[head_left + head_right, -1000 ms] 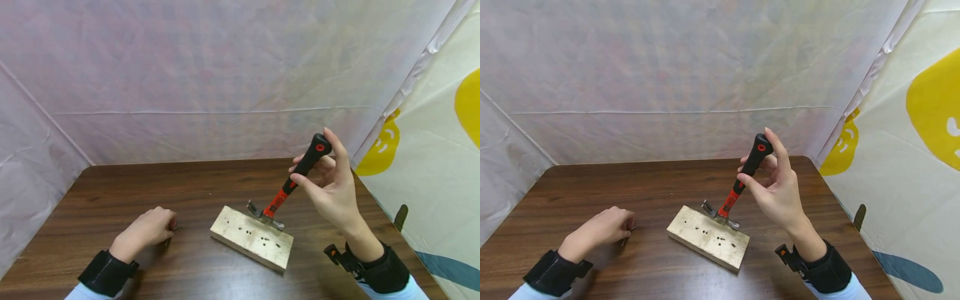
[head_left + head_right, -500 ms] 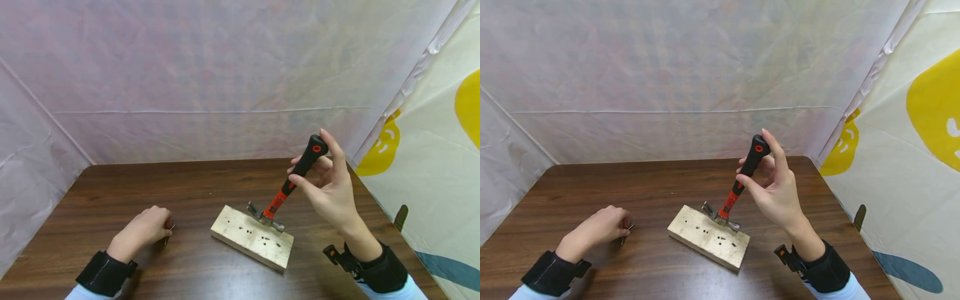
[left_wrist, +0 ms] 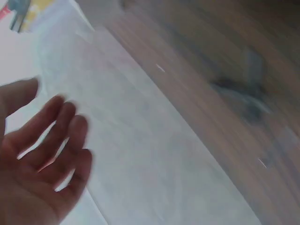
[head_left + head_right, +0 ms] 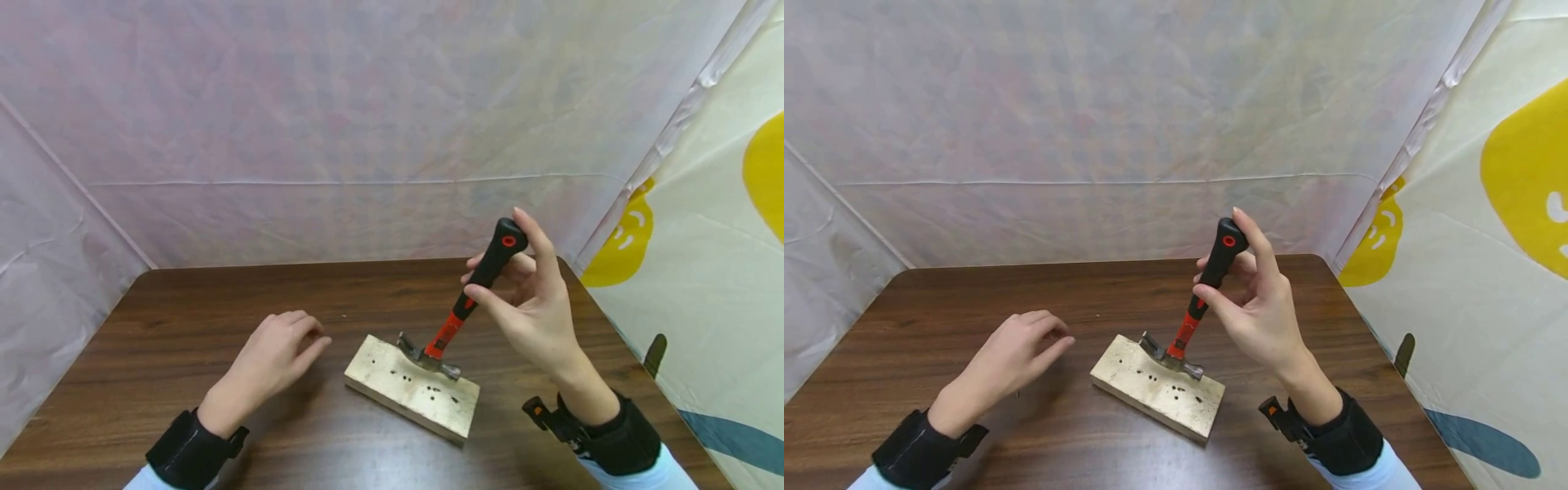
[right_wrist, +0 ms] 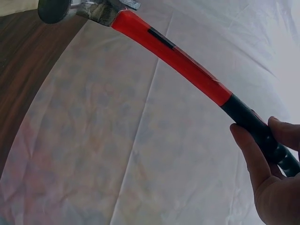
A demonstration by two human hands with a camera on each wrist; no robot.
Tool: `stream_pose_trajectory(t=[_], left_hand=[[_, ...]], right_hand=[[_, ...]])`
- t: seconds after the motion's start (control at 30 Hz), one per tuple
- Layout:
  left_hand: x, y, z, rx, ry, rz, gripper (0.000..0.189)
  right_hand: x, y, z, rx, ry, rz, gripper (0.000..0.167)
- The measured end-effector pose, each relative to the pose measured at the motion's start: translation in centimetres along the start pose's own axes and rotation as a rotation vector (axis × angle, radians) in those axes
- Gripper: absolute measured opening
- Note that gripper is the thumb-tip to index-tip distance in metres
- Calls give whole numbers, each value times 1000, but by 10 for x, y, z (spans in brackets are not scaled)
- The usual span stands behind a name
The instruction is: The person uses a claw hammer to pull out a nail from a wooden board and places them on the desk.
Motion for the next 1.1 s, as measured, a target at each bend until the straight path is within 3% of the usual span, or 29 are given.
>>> stream_pose_trajectory(t=[0.1, 0.23, 0.5, 0.77, 1.1], left_hand=[[-24, -1, -14, -100, 57, 125, 15], [-52, 2, -29, -172, 126, 254, 22], [-91, 12, -39, -176, 169, 388, 39], [-101, 19, -35, -189, 122, 479, 40], [-111, 15, -28, -208, 175, 506, 19]], right_hand=[[2, 7, -1, 14, 0, 1, 96], [4, 18, -3, 40, -1, 10, 99], [0, 40, 1, 90, 18, 31, 103], [-5, 57, 9, 114, 81, 73, 100], [-7, 67, 11, 131, 113, 63, 98]])
Point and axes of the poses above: each hand's wrist, its own z-axis away from the middle knuckle, its own y-axis out of the palm, x = y × z, the point moved 9 cm from there along -z, towards the middle knuckle, and after that the axes turned 8 degrees about -x, right-handed, at the moved point
